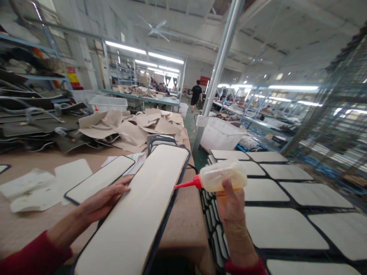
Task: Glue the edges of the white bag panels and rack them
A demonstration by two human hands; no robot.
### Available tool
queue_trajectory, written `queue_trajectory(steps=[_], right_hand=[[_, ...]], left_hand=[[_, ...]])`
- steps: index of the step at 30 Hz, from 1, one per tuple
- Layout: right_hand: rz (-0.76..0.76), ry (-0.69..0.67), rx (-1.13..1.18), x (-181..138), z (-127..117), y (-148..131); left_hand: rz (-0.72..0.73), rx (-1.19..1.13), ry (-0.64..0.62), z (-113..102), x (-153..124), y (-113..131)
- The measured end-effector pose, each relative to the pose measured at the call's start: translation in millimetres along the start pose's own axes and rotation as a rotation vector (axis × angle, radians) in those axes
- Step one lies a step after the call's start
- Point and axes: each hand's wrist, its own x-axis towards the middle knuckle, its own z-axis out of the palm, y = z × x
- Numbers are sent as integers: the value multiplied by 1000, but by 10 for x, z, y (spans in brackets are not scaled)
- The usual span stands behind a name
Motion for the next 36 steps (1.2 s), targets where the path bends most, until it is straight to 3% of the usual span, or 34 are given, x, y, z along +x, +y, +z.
queue_trajectory(steps=[6,12,18,23,28,33,36], right_hand=[[-79,39,-79,-81,-21,19],[-39,77,-148,-211,-97,49],[27,2,-148,-344,-77,32],[-9,-8,-148,-393,-79,41],[113,-111,-129,-492,-74,11],[67,-62,-111,-527,-14,9],[177,-32,-142,-595,-95,22]], left_hand=[[15,-26,-42,-23,95,7],[27,-47,-72,-30,148,28],[40,-60,-16,-42,168,47],[47,-73,3,-16,169,87],[43,-91,26,-21,183,112],[46,-120,87,-44,232,116],[67,-115,48,-64,264,120]])
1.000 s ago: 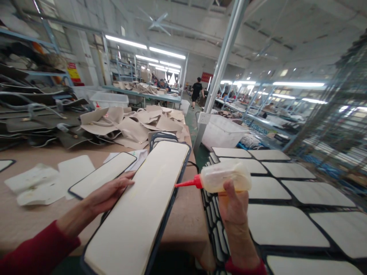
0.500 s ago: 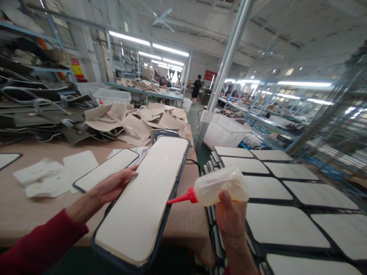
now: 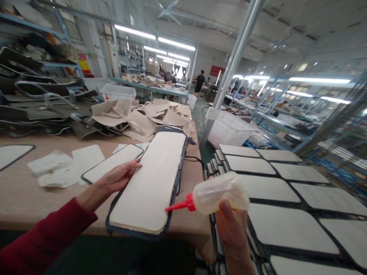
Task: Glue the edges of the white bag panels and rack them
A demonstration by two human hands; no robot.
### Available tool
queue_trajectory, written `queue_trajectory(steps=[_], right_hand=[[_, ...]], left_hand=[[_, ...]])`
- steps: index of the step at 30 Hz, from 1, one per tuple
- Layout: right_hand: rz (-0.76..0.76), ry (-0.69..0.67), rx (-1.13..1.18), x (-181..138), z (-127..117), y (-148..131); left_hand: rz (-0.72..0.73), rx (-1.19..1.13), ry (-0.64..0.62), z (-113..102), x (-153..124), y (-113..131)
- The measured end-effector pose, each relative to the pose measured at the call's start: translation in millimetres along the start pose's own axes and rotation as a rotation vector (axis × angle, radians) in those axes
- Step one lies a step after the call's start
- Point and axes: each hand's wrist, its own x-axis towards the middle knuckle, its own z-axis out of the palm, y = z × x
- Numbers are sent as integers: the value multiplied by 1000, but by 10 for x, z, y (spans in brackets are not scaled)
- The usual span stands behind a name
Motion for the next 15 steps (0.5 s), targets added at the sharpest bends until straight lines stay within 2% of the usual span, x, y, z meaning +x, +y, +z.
queue_trajectory(steps=[3,6,10,15], right_hand=[[121,95,30,-38,-86,21],[39,183,49,40,-54,21],[-99,146,91,258,113,67],[-162,79,89,586,250,190]], left_hand=[[48,21,13,1,20,-14],[87,62,46,40,32,-57],[84,109,45,146,18,-122],[56,166,-17,283,-51,-170]])
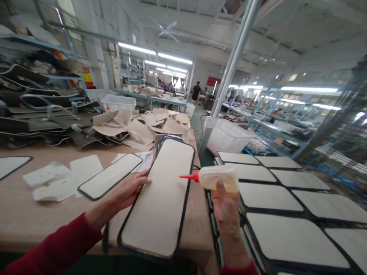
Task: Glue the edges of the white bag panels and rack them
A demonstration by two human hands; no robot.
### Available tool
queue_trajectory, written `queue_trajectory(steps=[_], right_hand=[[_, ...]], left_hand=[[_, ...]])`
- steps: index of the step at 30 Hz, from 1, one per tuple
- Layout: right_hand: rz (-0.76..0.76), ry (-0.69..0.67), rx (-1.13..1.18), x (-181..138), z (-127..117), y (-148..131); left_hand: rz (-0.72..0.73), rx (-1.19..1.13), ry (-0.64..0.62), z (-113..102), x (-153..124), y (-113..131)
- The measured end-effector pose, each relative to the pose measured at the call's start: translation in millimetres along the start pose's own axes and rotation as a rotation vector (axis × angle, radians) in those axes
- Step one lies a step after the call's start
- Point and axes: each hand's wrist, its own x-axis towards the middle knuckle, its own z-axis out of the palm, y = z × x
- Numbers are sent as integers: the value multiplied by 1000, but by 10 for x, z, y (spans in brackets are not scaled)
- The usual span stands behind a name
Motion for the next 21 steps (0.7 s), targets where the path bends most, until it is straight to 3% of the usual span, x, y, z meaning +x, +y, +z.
queue_trajectory(steps=[3,6,12,17,21], right_hand=[[-27,-7,6,127,45,64],[-16,-39,-1,56,7,99],[238,-245,-46,-392,-266,176],[75,-36,-49,-179,-204,187],[75,-38,-55,-52,-135,166]], left_hand=[[0,11,-72,39,-18,-4],[-4,-20,-69,22,-1,9],[-50,-57,74,-70,61,27],[-73,-19,15,-1,78,-34],[-78,-23,13,63,87,-42]])
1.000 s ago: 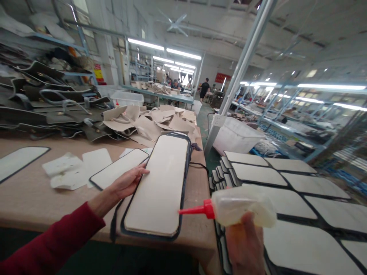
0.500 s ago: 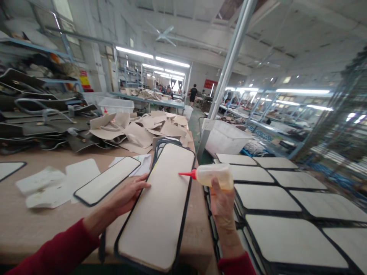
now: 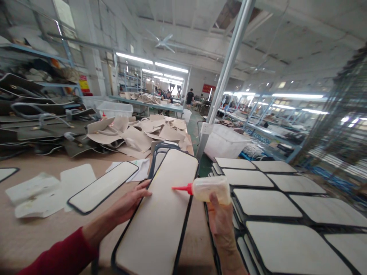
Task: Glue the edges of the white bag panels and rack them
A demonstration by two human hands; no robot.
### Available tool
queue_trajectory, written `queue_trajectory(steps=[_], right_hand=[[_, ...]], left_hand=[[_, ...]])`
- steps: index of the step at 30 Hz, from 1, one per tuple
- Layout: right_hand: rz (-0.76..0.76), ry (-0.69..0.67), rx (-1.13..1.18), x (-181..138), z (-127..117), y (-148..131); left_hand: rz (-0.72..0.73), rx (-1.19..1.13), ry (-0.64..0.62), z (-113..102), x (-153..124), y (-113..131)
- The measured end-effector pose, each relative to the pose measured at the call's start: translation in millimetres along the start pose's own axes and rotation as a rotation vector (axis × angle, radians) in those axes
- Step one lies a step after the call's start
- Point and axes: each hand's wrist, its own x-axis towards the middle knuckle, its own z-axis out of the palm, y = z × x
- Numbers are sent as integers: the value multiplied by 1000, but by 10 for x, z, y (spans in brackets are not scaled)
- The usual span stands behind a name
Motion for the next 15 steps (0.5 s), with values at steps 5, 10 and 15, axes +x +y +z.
queue_trajectory(steps=[5,10,15], right_hand=[[66,2,-28,-41,-19,-14],[71,-25,-54,96,19,-155],[52,-169,-157,279,105,-491]], left_hand=[[43,18,19,-23,28,46],[17,46,6,-94,109,-61],[5,67,-20,-137,210,-204]])
